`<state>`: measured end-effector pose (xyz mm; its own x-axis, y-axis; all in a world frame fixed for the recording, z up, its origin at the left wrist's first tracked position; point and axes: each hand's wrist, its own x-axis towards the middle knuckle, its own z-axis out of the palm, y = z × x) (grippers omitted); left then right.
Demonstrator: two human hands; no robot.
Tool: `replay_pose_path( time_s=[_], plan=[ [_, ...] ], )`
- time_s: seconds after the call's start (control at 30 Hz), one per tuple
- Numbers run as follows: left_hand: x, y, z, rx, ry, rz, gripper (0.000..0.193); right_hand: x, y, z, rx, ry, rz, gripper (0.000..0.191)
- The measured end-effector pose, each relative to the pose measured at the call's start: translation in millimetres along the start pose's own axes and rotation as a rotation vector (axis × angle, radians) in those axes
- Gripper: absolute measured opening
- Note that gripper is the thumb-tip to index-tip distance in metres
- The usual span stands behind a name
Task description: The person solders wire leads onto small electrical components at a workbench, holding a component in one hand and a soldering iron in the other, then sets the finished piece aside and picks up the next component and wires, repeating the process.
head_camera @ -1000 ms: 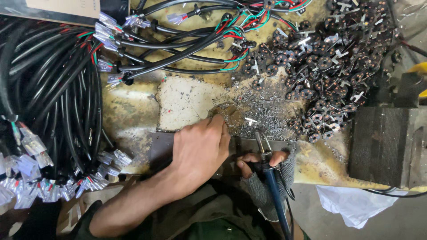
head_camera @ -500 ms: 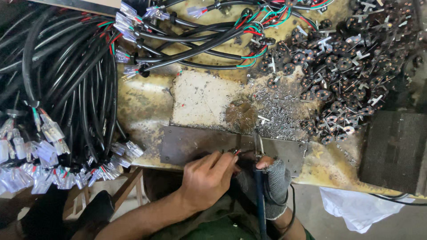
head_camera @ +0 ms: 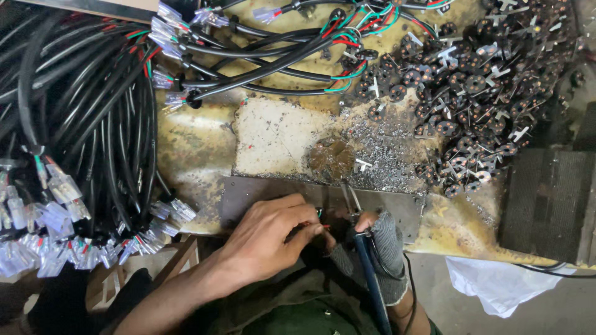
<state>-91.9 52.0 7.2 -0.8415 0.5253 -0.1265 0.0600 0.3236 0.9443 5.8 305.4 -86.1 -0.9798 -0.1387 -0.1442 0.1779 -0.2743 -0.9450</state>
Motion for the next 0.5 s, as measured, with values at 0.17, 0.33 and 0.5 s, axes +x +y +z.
replay_pose_path(
  time_s=[0.17, 0.33, 0.5],
  plan=[
    [5.0, 4.1, 6.7, 0.144, 0.083, 0.018, 0.008, 6.1, -9.5, -1.3, 0.323, 0.17, 0.434, 0.019],
    [6.4, 12.1, 9.0, 0.177, 0.121, -0.02, 0.008, 12.8, -19.4, 9.2, 0.019, -0.079, 0.055, 0.02],
    [10.0, 13.7, 8.4, 0.216, 0.094, -0.096, 0.011, 10.4, -32.3, 23.3, 0.242, 0.388, 0.395, 0.037]
  ],
)
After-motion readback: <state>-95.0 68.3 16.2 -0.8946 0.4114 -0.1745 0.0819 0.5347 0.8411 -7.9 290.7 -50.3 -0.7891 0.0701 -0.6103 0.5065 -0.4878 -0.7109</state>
